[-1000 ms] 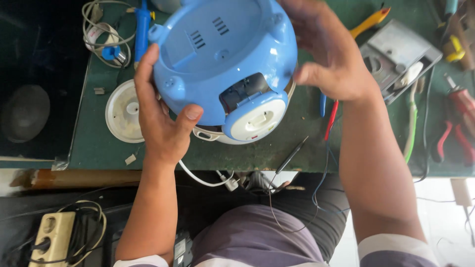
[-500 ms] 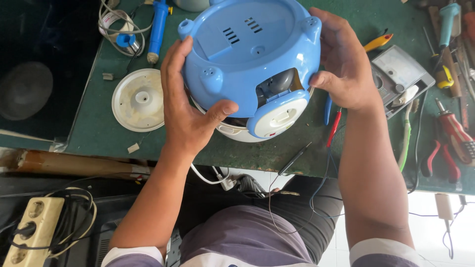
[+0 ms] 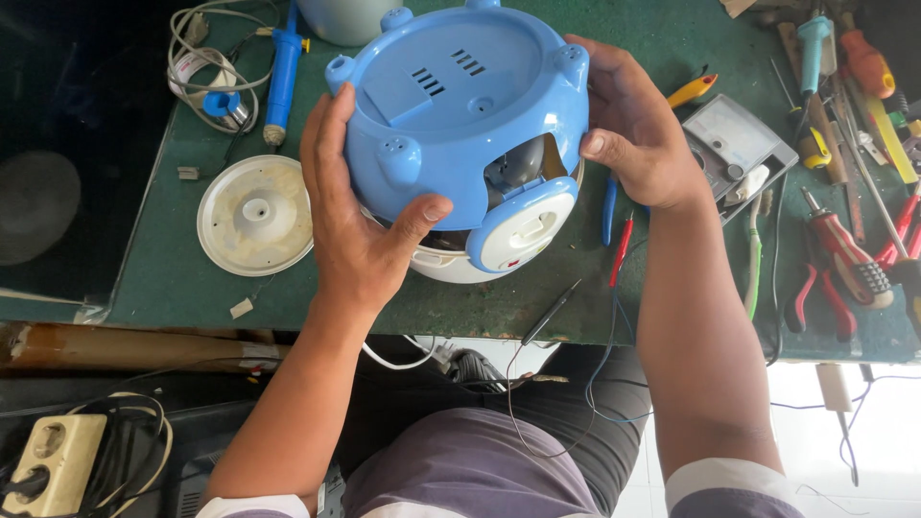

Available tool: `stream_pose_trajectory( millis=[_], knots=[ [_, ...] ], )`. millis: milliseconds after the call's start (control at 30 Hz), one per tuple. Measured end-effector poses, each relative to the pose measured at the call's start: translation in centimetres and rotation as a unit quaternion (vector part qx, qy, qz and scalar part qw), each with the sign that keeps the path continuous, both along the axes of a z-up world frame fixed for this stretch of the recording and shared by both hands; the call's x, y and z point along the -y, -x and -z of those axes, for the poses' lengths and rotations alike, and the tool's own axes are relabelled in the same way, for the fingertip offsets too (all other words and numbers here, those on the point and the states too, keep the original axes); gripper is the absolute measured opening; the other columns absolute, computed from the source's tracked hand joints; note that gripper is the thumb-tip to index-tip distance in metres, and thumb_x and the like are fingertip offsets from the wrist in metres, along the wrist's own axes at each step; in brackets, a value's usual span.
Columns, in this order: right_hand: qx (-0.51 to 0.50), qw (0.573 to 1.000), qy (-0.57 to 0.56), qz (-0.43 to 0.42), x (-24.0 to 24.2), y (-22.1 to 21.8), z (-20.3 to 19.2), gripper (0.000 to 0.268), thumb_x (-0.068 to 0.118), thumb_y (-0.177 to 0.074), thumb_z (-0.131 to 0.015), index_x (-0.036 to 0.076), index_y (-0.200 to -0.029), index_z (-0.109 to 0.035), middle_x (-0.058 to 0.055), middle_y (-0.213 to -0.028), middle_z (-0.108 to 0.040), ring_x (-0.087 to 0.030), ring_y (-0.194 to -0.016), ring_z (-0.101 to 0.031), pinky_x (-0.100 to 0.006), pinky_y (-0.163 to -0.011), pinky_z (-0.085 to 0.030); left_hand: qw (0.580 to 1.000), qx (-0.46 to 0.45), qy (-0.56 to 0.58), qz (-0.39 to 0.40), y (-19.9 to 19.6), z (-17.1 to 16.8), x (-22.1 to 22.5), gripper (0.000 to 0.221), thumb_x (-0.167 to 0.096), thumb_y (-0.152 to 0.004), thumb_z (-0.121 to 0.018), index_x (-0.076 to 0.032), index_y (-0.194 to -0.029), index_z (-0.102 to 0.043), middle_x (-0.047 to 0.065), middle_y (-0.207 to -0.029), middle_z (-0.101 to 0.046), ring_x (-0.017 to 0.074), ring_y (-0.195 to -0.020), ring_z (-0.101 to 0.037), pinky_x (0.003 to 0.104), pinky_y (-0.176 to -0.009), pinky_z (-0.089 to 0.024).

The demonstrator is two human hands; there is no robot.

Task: Cleaning and reassembling the base of a small kitchen appliance on a repair bench

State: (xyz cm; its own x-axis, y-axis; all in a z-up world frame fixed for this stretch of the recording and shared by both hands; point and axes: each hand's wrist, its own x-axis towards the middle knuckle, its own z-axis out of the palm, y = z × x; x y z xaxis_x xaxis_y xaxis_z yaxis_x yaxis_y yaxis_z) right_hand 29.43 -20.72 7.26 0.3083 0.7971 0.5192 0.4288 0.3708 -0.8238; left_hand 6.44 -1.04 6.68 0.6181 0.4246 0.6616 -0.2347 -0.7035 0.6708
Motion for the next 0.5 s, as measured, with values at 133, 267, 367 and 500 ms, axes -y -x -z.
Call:
stream_pose_trajectory(
  millis=[133, 267, 367, 500],
  knots=[
    [-0.030, 1.000, 0.007, -0.001, 0.2, -0.4, 0.4, 0.084, 0.046, -0.095, -0.065, 0.002, -0.157, -0.029, -0.019, -0.153, -0.045, -0.026, -0.135, -0.051, -0.038, -0.114, -0.045, 1.000, -0.009, 0.004, 0.004, -0.1, -0.3, 0.2, 0.092, -0.062, -0.095, -0.068, -0.016, -0.163, -0.026, 0.019, -0.167, -0.029, 0.0349, -0.161, -0.032, 0.052, -0.136, -0.032],
    [-0.037, 0.999, -0.003, -0.011, 0.3, -1.0, 0.9, 0.081, 0.042, -0.096, -0.066, 0.003, -0.157, -0.031, -0.018, -0.154, -0.046, -0.026, -0.132, -0.053, -0.037, -0.112, -0.047, 1.000, -0.022, 0.007, 0.003, -0.1, -0.4, 0.3, 0.091, -0.060, -0.097, -0.068, -0.016, -0.164, -0.024, 0.022, -0.169, -0.026, 0.0366, -0.164, -0.027, 0.054, -0.136, -0.029],
    [-0.042, 0.999, 0.001, -0.025, 0.4, -0.9, 0.7, 0.081, 0.038, -0.096, -0.068, 0.005, -0.159, -0.029, -0.019, -0.151, -0.047, -0.024, -0.124, -0.054, -0.037, -0.110, -0.048, 0.999, -0.033, 0.018, 0.010, 0.2, -0.5, 0.4, 0.090, -0.060, -0.098, -0.068, -0.019, -0.165, -0.023, 0.023, -0.171, -0.022, 0.0378, -0.166, -0.021, 0.055, -0.137, -0.027],
    [-0.067, 0.997, 0.014, -0.032, 0.4, -1.1, 1.1, 0.086, 0.036, -0.093, -0.070, 0.007, -0.162, -0.028, -0.018, -0.146, -0.049, -0.022, -0.112, -0.057, -0.032, -0.093, -0.053, 0.999, -0.035, 0.011, 0.018, 0.5, -0.2, 0.3, 0.084, -0.059, -0.103, -0.066, -0.025, -0.166, -0.022, 0.024, -0.173, -0.017, 0.0393, -0.168, -0.019, 0.057, -0.136, -0.029]
  ],
)
